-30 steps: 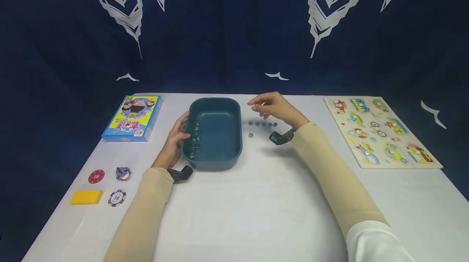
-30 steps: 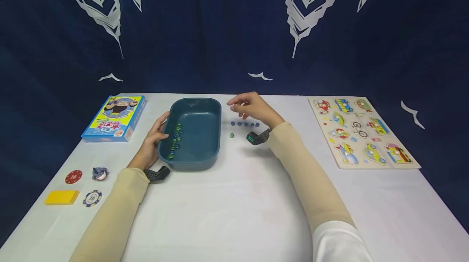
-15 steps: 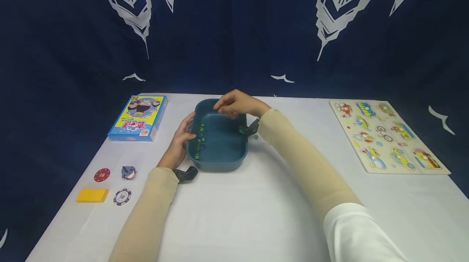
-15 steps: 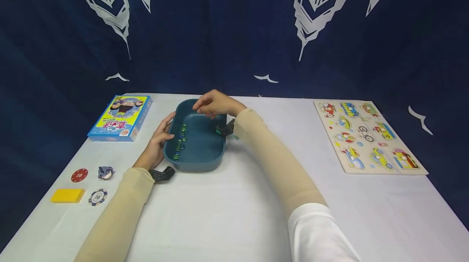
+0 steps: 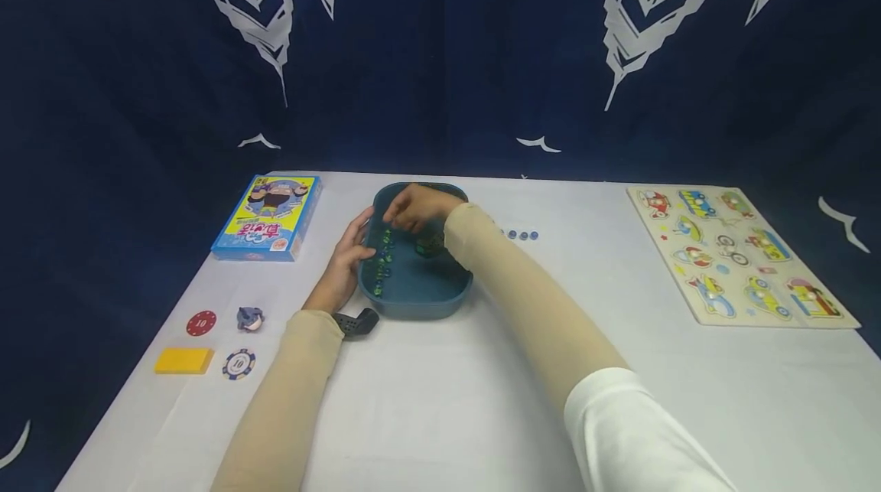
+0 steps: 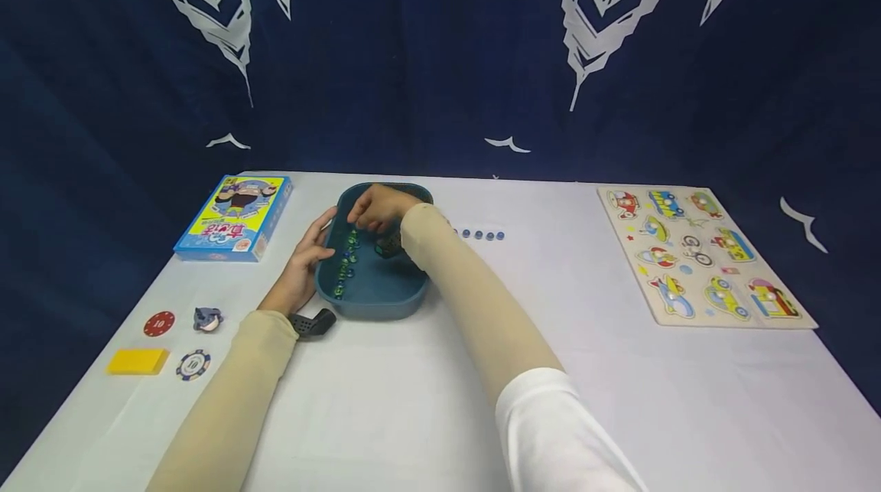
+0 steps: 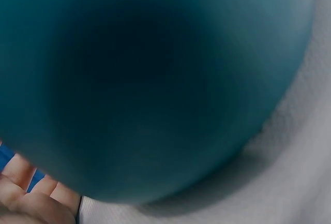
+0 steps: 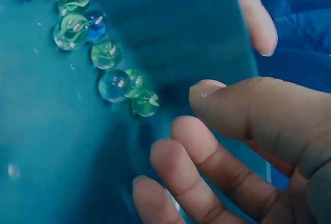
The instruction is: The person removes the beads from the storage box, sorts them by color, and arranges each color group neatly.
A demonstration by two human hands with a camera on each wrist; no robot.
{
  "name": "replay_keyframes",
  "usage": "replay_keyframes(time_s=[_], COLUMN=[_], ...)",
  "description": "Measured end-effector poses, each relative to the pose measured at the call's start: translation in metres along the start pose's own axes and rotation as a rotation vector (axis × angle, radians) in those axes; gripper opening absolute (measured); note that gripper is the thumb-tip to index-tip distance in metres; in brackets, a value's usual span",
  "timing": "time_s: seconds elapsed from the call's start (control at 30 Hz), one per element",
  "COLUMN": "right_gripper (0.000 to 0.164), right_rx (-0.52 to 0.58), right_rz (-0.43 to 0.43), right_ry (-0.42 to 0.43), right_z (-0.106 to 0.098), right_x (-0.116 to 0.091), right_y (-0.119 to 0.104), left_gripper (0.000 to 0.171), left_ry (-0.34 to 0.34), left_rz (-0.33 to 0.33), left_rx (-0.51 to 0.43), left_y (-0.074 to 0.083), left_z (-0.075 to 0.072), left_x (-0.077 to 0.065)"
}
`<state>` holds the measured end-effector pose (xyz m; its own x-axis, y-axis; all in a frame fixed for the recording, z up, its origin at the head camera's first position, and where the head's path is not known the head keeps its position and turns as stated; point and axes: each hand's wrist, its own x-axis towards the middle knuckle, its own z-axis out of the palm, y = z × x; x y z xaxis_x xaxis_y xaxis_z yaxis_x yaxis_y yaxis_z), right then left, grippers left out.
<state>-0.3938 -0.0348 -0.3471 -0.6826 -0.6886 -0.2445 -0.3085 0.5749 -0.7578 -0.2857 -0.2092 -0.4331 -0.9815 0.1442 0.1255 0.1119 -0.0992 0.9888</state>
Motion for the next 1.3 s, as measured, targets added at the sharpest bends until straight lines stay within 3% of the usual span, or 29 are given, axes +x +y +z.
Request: replay_keyframes(time_s=[0.37,0.6,0.9,1.1,1.3], right_gripper=[0.026,0.019,0.009,0.012,0.016], right_rx=[0.038,-0.018,-0.088,-0.065,0.021], right_rz=[0.06,0.058,0.063,0.008,-0.125], right_ry=[0.056,0.118,0.109,0.075,0.056], right_z=[0.014,0.018,0.013,-0.006,-0.024], right_x=[0.015,0.02,0.015,0.0,-0.023], right_y=[0.006,0.011,0.005,-0.004,-0.002], left_gripper=[0.082,0.081,0.081,0.081,0.082], left_ry=[0.001,0.005,0.01,0.019,0.021], left_rz=[0.001,-0.008,-0.009,-0.005,-0.013], left_rx=[-0.016,-0.003,-0.027,-0.016,-0.014], left_y=[0.001,0.003,0.001,0.002,0.001], left_z=[-0.002,0.0,0.0,0.0,0.0], left_x=[0.001,0.001,0.002,0.002,0.001])
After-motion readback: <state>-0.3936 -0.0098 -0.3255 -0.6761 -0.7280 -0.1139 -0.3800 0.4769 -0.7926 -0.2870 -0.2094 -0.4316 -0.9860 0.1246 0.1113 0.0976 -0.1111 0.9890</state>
